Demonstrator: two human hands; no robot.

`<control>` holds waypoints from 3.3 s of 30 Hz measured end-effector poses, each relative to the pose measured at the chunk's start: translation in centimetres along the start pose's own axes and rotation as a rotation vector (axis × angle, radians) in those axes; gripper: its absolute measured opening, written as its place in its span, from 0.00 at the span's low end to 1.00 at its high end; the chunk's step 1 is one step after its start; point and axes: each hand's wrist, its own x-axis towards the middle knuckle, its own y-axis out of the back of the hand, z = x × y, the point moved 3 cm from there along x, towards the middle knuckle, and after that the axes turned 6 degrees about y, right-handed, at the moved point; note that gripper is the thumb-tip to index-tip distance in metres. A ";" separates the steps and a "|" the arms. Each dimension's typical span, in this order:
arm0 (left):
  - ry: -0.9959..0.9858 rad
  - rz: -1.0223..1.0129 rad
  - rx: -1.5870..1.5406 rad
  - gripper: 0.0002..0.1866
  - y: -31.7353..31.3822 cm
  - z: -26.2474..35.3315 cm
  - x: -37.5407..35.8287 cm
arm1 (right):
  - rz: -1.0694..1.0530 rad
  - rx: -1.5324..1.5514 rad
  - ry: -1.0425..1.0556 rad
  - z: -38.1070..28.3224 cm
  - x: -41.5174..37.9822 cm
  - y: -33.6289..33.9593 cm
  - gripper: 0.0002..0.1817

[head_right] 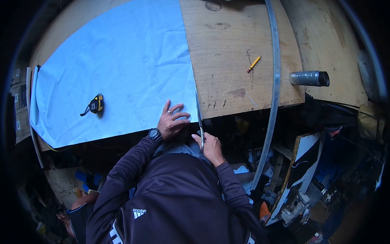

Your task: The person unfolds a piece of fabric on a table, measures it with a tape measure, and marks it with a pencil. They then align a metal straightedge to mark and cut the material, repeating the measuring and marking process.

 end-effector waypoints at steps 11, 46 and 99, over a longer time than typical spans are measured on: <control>-0.004 0.007 -0.013 0.15 0.1 -0.1 0.0 | 0.009 -0.032 0.016 -2.1 2.7 0.7 0.35; -0.020 -0.021 -0.042 0.16 -0.1 -0.6 -0.3 | 0.051 -0.037 0.036 -4.3 9.1 2.0 0.35; 0.399 0.067 0.412 0.35 9.3 -12.5 15.6 | 0.016 -0.102 -0.005 -11.4 16.6 5.1 0.43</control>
